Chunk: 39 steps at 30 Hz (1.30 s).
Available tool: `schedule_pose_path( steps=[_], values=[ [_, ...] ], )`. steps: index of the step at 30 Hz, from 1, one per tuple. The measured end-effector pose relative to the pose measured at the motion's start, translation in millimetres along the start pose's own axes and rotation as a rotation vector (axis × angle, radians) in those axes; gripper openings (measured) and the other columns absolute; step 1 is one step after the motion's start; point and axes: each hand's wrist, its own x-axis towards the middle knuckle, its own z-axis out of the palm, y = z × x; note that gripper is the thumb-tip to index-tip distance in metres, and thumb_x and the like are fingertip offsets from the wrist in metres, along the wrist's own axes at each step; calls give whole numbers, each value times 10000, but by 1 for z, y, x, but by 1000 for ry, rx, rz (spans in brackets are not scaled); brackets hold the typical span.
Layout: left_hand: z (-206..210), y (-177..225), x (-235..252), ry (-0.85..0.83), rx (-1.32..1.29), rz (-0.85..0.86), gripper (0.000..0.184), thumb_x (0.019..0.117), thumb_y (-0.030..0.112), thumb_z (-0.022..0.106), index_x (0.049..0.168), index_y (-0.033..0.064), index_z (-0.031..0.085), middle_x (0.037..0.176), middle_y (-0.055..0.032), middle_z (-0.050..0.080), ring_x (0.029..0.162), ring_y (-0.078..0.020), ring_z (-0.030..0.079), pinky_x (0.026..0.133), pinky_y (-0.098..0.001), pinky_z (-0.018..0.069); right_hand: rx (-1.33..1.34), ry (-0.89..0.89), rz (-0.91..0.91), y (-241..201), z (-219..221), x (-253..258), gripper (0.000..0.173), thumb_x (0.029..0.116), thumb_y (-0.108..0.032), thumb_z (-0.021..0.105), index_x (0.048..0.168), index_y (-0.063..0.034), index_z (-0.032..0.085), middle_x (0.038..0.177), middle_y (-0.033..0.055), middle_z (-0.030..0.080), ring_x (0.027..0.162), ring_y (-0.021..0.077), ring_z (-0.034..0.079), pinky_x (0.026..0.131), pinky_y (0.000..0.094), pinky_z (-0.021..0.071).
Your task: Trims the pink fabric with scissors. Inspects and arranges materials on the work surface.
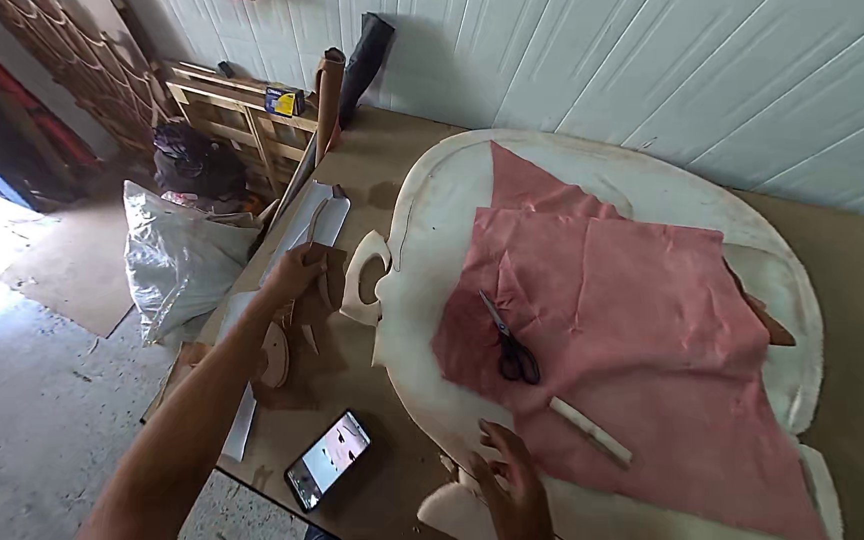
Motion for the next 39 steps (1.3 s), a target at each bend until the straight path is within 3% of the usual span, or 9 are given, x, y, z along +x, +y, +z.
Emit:
schedule_pose_path(
  steps=[6,8,13,15,19,23,26,33,39],
  values=[
    [13,-52,110,-189,71,-70,415,945,168,743,1344,155,627,1127,-154,724,1001,-287,719,913,-558,574,27,107,136,-19,11,10,393,917,-152,694,1286,-20,662,1377,155,580,1158,230,638,799,381,616],
    [15,-50,122,-167,173,-60,500,923,162,756,1393,226,598,1104,-152,731,979,-305,722,892,-584,570,57,128,121,-27,20,16,383,918,-159,705,1277,-29,669,1386,148,577,1170,229,640,796,380,625],
    [1,-22,106,41,334,58,450,987,203,658,1429,181,581,1289,-149,675,1118,-342,689,962,-622,545,-11,203,51,-31,21,36,341,953,-222,681,1261,-76,697,1379,105,603,1160,215,655,775,365,635],
    [-7,-13,89,69,359,88,434,1011,297,642,1427,186,585,1306,-152,664,1140,-347,678,970,-630,536,-76,252,36,-29,10,51,319,975,-229,648,1252,-82,705,1347,88,632,1141,193,664,797,348,631],
    [2,-8,42,102,311,195,393,1019,185,611,1411,158,592,1303,-156,654,1156,-326,667,986,-586,540,-271,394,111,-14,-28,88,267,958,-192,677,1186,-67,736,1212,98,683,1069,172,680,870,348,611],
    [37,0,-27,35,230,211,385,996,198,649,1378,160,619,1200,-111,692,1032,-257,703,906,-536,590,-491,296,216,8,-49,120,316,919,-276,751,1209,-153,736,1208,75,661,1047,203,658,847,432,590],
    [83,19,-78,-87,147,182,374,984,195,644,1358,188,643,1182,-45,712,1009,-172,713,881,-456,617,-619,213,256,16,-45,139,356,878,-376,792,1170,-175,751,1205,59,674,1112,230,647,932,488,567],
    [194,58,-183,-316,-23,270,316,958,169,658,1272,148,695,1212,18,717,1079,-90,696,939,-324,609,-690,195,206,16,-52,141,319,831,-329,828,1072,-156,710,1023,130,651,947,343,644,727,568,550],
    [250,98,-239,-334,-27,372,258,978,219,646,1216,161,728,1195,54,732,1084,-69,696,934,-309,610,-597,141,191,-2,-93,109,259,868,-320,799,1009,-113,736,887,124,702,837,328,678,716,580,545]
  ],
)
